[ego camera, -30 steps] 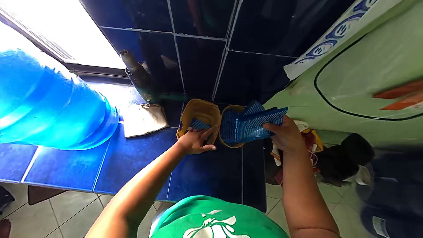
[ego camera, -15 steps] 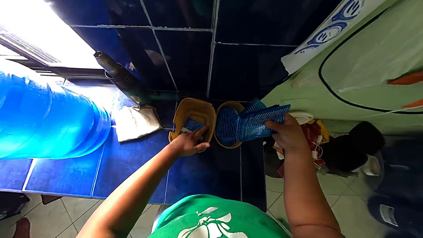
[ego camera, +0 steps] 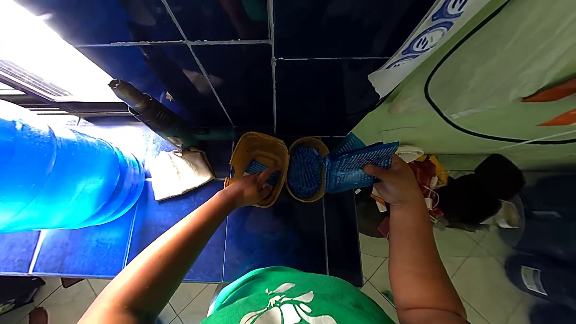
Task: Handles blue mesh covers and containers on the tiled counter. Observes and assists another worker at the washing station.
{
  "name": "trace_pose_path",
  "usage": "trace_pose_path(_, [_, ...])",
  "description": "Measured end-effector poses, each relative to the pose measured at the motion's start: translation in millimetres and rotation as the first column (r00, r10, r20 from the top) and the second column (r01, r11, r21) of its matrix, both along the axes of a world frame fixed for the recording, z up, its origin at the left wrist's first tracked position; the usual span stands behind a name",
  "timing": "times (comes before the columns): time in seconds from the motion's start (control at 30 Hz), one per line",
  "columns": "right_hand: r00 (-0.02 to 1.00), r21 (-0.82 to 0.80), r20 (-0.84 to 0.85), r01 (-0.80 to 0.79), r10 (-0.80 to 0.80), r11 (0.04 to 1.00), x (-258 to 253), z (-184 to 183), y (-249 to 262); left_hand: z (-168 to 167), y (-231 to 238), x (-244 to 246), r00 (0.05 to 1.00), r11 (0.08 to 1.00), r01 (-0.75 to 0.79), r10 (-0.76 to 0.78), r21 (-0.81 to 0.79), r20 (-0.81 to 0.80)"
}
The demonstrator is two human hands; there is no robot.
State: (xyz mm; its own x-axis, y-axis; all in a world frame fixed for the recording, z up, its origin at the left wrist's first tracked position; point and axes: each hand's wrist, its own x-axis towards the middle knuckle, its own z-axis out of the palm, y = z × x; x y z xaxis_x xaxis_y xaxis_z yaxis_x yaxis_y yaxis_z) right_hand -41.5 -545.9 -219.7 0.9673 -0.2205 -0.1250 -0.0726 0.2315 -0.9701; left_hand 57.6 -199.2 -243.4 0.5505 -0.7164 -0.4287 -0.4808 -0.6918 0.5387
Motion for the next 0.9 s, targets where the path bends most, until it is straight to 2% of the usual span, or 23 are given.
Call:
trace_pose_path(0.17, [1.000,0.028,-0.004,0.013,-0.013,1.000,-1,-7,-4,8,-13,-13,0.988,0.986,-0.103,0.117,0.132,-0.105])
trace_pose_path(0.3, [1.000,0.025,0.002,0.008,-0.008,1.000,-2,-10,-2,8,-15,-19,0.986,0.983,-0.085,0.107,0.163,-0.130])
trace_pose_path(0.37, [1.000,0.023,-0.006,0.006,-0.006,1.000,-2,-11,-1,6,-12,-19,0.981,0.986,-0.081,0.104,0.143,-0.161])
trace_pose_path(0.43, [1.000,0.021,-0.020,0.015,-0.015,1.000,-1,-11,0,-2,-5,-19,0.976,0.989,-0.142,0.145,0.035,-0.163])
trace_pose_path(0.5, [0.999,0.019,-0.031,0.029,-0.028,0.999,-1,-10,1,-12,4,-20,0.978,0.972,-0.185,0.169,-0.145,-0.121])
trace_pose_path(0.57, [0.999,0.021,-0.033,0.039,-0.038,0.999,0,-10,1,-19,13,-22,0.992,0.968,-0.104,0.116,-0.228,0.042])
trace_pose_path(0.63, [0.999,0.014,-0.036,0.033,-0.033,0.999,0,-8,0,-21,26,-20,0.973,0.980,0.043,0.004,-0.197,0.232])
trace_pose_path(0.73, [0.999,-0.013,-0.022,0.032,-0.032,0.999,-1,-7,-4,-17,49,-15,0.926,0.972,0.163,-0.091,-0.172,0.367])
trace_pose_path(0.8, [0.999,-0.021,-0.016,0.028,-0.029,0.999,-2,-8,-5,-6,50,-19,0.935,0.981,0.129,-0.070,-0.148,0.349])
trace_pose_path(0.9, [0.999,-0.017,-0.012,0.040,-0.040,0.999,-1,-10,-2,4,30,-35,0.973,0.988,-0.020,0.053,-0.150,0.225])
